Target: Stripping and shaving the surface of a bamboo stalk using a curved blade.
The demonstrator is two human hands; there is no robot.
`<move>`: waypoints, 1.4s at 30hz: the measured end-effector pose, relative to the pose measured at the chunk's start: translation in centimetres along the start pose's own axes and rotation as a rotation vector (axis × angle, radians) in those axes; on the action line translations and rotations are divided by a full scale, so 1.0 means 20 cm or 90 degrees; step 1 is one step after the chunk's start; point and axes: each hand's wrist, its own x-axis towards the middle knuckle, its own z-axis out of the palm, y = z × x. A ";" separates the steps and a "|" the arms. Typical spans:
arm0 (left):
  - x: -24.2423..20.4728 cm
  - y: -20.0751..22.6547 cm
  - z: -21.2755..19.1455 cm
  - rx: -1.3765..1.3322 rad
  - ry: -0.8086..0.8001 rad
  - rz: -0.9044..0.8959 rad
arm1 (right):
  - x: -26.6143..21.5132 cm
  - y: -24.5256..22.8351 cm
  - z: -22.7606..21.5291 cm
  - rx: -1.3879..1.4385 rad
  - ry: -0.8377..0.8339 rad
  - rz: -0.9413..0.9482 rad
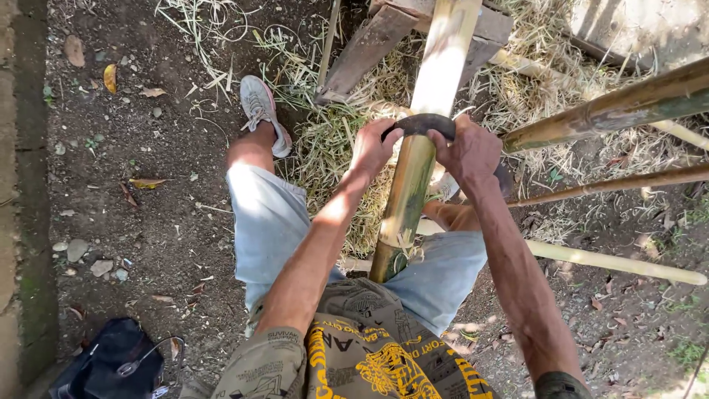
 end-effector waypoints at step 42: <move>-0.81 -0.02 -0.23 -0.010 -0.134 0.025 | -0.77 -0.21 0.05 0.069 -0.050 0.008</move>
